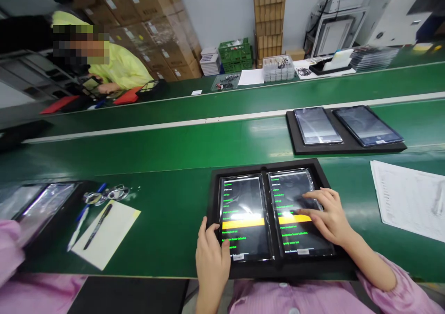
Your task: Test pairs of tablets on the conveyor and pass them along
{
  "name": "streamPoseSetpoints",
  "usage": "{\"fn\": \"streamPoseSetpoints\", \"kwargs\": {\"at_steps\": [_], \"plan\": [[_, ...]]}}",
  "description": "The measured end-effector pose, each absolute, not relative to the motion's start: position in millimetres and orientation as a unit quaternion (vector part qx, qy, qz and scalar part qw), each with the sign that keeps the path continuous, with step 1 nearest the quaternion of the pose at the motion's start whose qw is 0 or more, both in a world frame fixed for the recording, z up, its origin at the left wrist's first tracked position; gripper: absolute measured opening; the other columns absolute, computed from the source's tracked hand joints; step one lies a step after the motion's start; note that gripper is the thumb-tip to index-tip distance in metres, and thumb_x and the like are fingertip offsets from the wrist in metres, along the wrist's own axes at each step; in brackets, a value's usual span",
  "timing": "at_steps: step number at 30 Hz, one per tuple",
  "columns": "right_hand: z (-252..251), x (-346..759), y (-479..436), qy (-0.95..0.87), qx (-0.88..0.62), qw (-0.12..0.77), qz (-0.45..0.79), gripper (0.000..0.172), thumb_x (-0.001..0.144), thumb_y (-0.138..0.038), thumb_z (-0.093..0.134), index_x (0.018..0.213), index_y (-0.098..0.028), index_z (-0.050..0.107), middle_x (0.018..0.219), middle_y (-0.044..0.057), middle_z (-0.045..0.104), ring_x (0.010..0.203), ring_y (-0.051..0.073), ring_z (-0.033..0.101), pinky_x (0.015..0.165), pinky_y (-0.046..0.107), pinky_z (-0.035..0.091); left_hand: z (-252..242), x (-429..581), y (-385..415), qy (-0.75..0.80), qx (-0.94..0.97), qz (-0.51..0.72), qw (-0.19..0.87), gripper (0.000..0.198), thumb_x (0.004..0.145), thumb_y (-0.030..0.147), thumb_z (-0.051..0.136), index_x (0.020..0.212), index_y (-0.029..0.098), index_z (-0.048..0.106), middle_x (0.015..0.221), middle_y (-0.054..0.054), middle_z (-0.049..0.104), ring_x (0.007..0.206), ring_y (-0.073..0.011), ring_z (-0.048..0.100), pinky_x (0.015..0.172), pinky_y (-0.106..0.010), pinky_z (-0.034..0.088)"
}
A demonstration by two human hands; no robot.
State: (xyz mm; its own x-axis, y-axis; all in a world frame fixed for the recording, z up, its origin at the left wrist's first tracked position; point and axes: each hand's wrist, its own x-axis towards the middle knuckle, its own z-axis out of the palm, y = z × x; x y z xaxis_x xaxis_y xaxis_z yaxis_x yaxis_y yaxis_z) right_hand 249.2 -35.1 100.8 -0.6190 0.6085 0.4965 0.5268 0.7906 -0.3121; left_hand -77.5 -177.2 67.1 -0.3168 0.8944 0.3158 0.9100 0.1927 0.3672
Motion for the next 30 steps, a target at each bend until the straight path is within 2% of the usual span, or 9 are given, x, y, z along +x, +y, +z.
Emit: {"fn": "streamPoseSetpoints", "kwargs": {"at_steps": [4,9,19,23,26,28,30], "plan": [[95,252,-31,-0.887,-0.375,0.246,0.108,0.043,0.105,-0.029,0.032,0.107,-0.025,0.076,0.117,0.011,0.058,0.106,0.030,0.052,0.094,0.048,0.037,69,-78,-173,-0.781,-0.597,-0.179,0.032,0.059,0.105,0.050,0.019,0.130,0.009,0.054,0.141,-0.025,0.039,0.116,-0.0391,0.054,0.083,-0.051,0.054],[93,245,-33,-0.895,-0.376,0.204,0.124,0.040,0.105,-0.033,0.035,0.112,-0.025,0.074,0.126,0.013,0.053,0.115,0.034,0.047,0.099,0.054,0.034,71,-78,-169,-0.799,-0.595,-0.077,0.035,0.052,0.105,0.043,0.028,0.146,0.019,0.049,0.144,-0.023,0.032,0.117,-0.0386,0.051,0.085,-0.053,0.054],[99,241,-34,-0.920,-0.337,0.149,0.136,0.029,0.104,-0.040,0.051,0.122,-0.029,0.070,0.135,0.016,0.046,0.120,0.037,0.044,0.103,0.062,0.032,72,-78,-166,-0.802,-0.594,-0.045,0.032,0.052,0.106,0.045,0.025,0.148,0.027,0.048,0.143,-0.023,0.027,0.117,-0.0401,0.050,0.083,-0.053,0.054],[93,242,-38,-0.922,-0.346,0.136,0.113,0.030,0.103,-0.042,0.055,0.128,-0.030,0.066,0.138,0.019,0.042,0.123,0.039,0.042,0.103,0.067,0.031,67,-79,-170,-0.802,-0.594,-0.058,0.027,0.058,0.105,0.050,0.022,0.153,0.022,0.041,0.144,-0.025,0.028,0.117,-0.0408,0.051,0.084,-0.054,0.054],[91,248,-34,-0.911,-0.368,0.171,0.079,0.036,0.103,-0.042,0.053,0.137,-0.031,0.059,0.142,0.018,0.038,0.127,0.038,0.038,0.106,0.067,0.029,64,-86,-169,-0.801,-0.591,-0.086,0.033,0.063,0.105,0.051,0.024,0.156,0.015,0.030,0.146,-0.026,0.030,0.122,-0.0402,0.050,0.091,-0.058,0.051],[91,253,-23,-0.903,-0.383,0.185,0.053,0.037,0.103,-0.040,0.052,0.137,-0.028,0.059,0.140,0.018,0.040,0.126,0.038,0.038,0.106,0.066,0.028,70,-94,-159,-0.785,-0.609,-0.104,0.043,0.062,0.105,0.050,0.028,0.155,0.014,0.032,0.149,-0.026,0.030,0.129,-0.0409,0.045,0.098,-0.062,0.046],[92,257,-4,-0.906,-0.386,0.173,0.034,0.033,0.103,-0.038,0.052,0.131,-0.025,0.064,0.138,0.019,0.043,0.124,0.038,0.040,0.105,0.064,0.030,83,-100,-135,-0.737,-0.667,-0.105,0.035,0.055,0.105,0.046,0.033,0.150,0.014,0.040,0.150,-0.024,0.034,0.135,-0.0390,0.041,0.106,-0.063,0.039]]}}
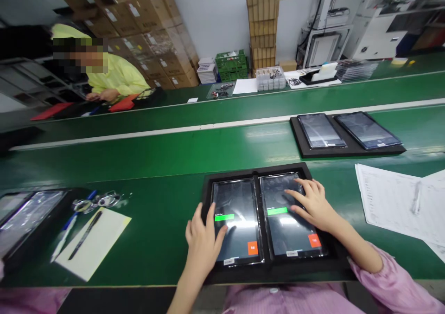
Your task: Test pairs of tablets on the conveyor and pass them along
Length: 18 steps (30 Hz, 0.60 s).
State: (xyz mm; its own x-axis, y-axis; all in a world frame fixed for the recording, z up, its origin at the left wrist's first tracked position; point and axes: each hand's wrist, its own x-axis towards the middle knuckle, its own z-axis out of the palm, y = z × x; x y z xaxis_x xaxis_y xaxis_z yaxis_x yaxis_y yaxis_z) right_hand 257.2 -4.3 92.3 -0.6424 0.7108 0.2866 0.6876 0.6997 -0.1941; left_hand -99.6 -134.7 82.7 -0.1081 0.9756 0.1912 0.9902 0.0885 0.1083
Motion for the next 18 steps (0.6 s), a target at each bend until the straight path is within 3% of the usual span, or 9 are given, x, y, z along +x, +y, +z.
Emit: {"fn": "streamPoseSetpoints", "kwargs": {"at_steps": [3,5,8,11,13,16,18], "plan": [[92,255,28,-0.902,-0.405,0.149,0.023,0.028,0.103,-0.036,0.053,0.122,-0.024,0.069,0.137,0.019,0.044,0.124,0.038,0.040,0.102,0.060,0.036,105,-97,-81,-0.592,-0.802,-0.062,-0.048,0.044,0.104,0.036,0.043,0.144,0.019,0.048,0.146,-0.015,0.047,0.134,-0.0307,0.046,0.114,-0.053,0.036],[89,249,44,-0.888,-0.433,0.151,0.020,0.026,0.103,-0.034,0.053,0.117,-0.023,0.071,0.136,0.018,0.047,0.123,0.037,0.042,0.100,0.056,0.038,110,-85,-45,-0.522,-0.847,-0.048,-0.084,0.053,0.102,0.033,0.049,0.152,0.021,0.035,0.152,-0.015,0.041,0.134,-0.0290,0.048,0.112,-0.046,0.041],[85,239,50,-0.872,-0.464,0.157,-0.019,0.026,0.102,-0.035,0.055,0.116,-0.022,0.072,0.136,0.018,0.049,0.122,0.036,0.043,0.101,0.053,0.038,99,-63,-14,-0.488,-0.869,-0.056,-0.054,0.069,0.100,0.032,0.054,0.157,0.019,0.018,0.159,-0.020,0.026,0.141,-0.0336,0.040,0.112,-0.052,0.040],[83,234,44,-0.867,-0.472,0.145,-0.068,0.031,0.101,-0.040,0.061,0.124,-0.021,0.070,0.140,0.020,0.046,0.124,0.037,0.041,0.104,0.053,0.035,79,-54,-10,-0.454,-0.889,-0.062,-0.015,0.071,0.100,0.040,0.057,0.157,0.024,0.018,0.161,-0.020,0.021,0.146,-0.0382,0.028,0.115,-0.060,0.030],[84,235,40,-0.867,-0.472,0.146,-0.063,0.031,0.100,-0.041,0.063,0.122,-0.022,0.072,0.140,0.020,0.046,0.125,0.037,0.041,0.104,0.053,0.035,73,-56,-15,-0.452,-0.889,-0.075,-0.015,0.070,0.100,0.046,0.057,0.157,0.025,0.022,0.157,-0.020,0.029,0.143,-0.0389,0.033,0.113,-0.058,0.032],[88,239,39,-0.880,-0.446,0.162,-0.012,0.025,0.101,-0.037,0.061,0.093,-0.022,0.079,0.138,0.016,0.049,0.124,0.035,0.041,0.104,0.051,0.034,75,-64,-20,-0.469,-0.874,-0.111,-0.058,0.065,0.102,0.049,0.050,0.156,0.022,0.027,0.135,-0.017,0.050,0.120,-0.0326,0.054,0.103,-0.049,0.042],[88,241,39,-0.883,-0.437,0.171,0.008,0.028,0.102,-0.035,0.059,0.087,-0.022,0.078,0.136,0.014,0.050,0.124,0.034,0.041,0.104,0.050,0.034,79,-68,-20,-0.484,-0.860,-0.140,-0.078,0.061,0.104,0.050,0.043,0.155,0.018,0.029,0.124,-0.015,0.055,0.108,-0.0296,0.059,0.097,-0.047,0.045]]}}
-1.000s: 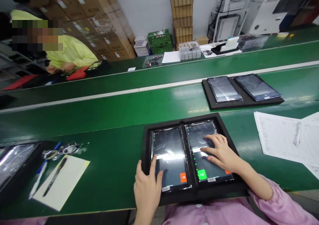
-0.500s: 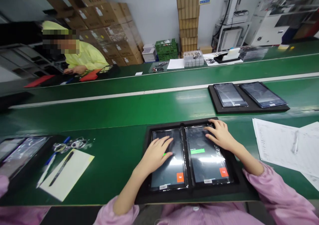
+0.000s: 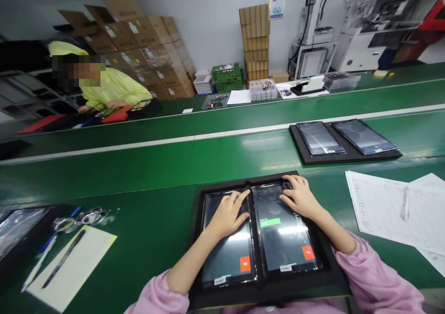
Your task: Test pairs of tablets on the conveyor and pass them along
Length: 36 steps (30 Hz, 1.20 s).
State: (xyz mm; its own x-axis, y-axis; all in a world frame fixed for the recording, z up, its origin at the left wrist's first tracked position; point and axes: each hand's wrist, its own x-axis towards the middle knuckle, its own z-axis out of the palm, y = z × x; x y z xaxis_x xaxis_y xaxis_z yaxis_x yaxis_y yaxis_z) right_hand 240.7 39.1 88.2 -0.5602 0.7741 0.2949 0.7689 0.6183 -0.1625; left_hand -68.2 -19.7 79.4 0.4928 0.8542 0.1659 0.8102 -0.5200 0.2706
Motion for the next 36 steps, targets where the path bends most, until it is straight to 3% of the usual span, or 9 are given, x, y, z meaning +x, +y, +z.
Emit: {"fn": "streamPoseSetpoints", "kwargs": {"at_steps": [4,7,11,13,16,24,28,32,36], "plan": [[86,239,39,-0.860,-0.484,0.162,-0.024,0.029,0.101,-0.037,0.060,0.120,-0.020,0.073,0.139,0.020,0.047,0.125,0.037,0.039,0.105,0.053,0.034,81,-69,-16,0.486,0.859,0.152,0.050,0.063,0.104,0.052,0.039,0.154,0.015,0.028,0.142,-0.020,0.046,0.130,-0.0356,0.047,0.109,-0.057,0.034],[85,240,39,-0.860,-0.484,0.159,-0.014,0.026,0.102,-0.036,0.058,0.110,-0.021,0.077,0.141,0.017,0.047,0.126,0.037,0.038,0.107,0.054,0.031,82,-69,-15,0.440,0.887,0.117,0.070,0.064,0.103,0.050,0.043,0.154,0.015,0.028,0.152,-0.018,0.040,0.140,-0.0356,0.037,0.114,-0.054,0.031],[84,244,41,-0.850,-0.479,0.212,0.053,0.040,0.105,-0.028,0.043,0.086,-0.020,0.078,0.132,0.014,0.053,0.122,0.033,0.042,0.104,0.050,0.036,90,-76,-16,0.444,0.881,0.130,0.101,0.041,0.103,0.041,0.041,0.134,0.017,0.053,0.115,-0.011,0.067,0.106,-0.0277,0.064,0.095,-0.041,0.049],[83,246,42,-0.826,-0.511,0.233,0.058,0.042,0.104,-0.027,0.039,0.092,-0.019,0.078,0.130,0.016,0.053,0.120,0.033,0.043,0.101,0.051,0.039,95,-81,-17,0.470,0.864,0.156,0.091,0.033,0.103,0.034,0.036,0.109,0.018,0.064,0.092,-0.007,0.069,0.082,-0.0228,0.065,0.084,-0.038,0.050],[80,245,43,-0.807,-0.543,0.228,0.048,0.040,0.103,-0.028,0.041,0.091,-0.019,0.078,0.133,0.016,0.050,0.121,0.035,0.040,0.100,0.052,0.040,100,-86,-16,0.515,0.835,0.186,0.059,0.038,0.103,0.029,0.032,0.088,0.019,0.065,0.087,-0.005,0.067,0.080,-0.0211,0.062,0.085,-0.039,0.046],[81,243,42,-0.832,-0.514,0.204,0.041,0.035,0.099,-0.025,0.048,0.085,-0.023,0.080,0.140,0.014,0.044,0.126,0.036,0.035,0.103,0.053,0.036,92,-90,-14,0.544,0.816,0.177,0.076,0.045,0.103,0.030,0.028,0.109,0.020,0.072,0.094,-0.007,0.059,0.088,-0.0240,0.059,0.084,-0.043,0.045],[81,242,43,-0.800,-0.560,0.211,0.031,0.030,0.098,-0.023,0.047,0.101,-0.021,0.077,0.132,0.016,0.049,0.121,0.034,0.040,0.096,0.047,0.042,97,-89,-10,0.564,0.800,0.204,0.028,0.040,0.102,0.031,0.031,0.106,0.018,0.069,0.093,-0.008,0.058,0.090,-0.0259,0.058,0.085,-0.046,0.044],[82,236,42,-0.761,-0.629,0.155,-0.017,0.026,0.089,-0.015,0.052,0.103,-0.013,0.074,0.131,0.021,0.051,0.117,0.036,0.042,0.092,0.045,0.043,108,-84,14,0.534,0.828,0.171,0.016,0.032,0.098,0.027,0.037,0.090,0.017,0.066,0.115,-0.013,0.058,0.108,-0.0303,0.054,0.093,-0.048,0.045],[86,232,38,-0.776,-0.619,0.102,-0.060,0.026,0.086,-0.009,0.052,0.099,-0.011,0.074,0.140,0.023,0.047,0.122,0.038,0.042,0.100,0.051,0.037,114,-71,41,0.476,0.876,0.053,0.060,0.034,0.098,0.022,0.039,0.111,0.020,0.070,0.132,-0.012,0.056,0.118,-0.0308,0.054,0.100,-0.051,0.045]]}}
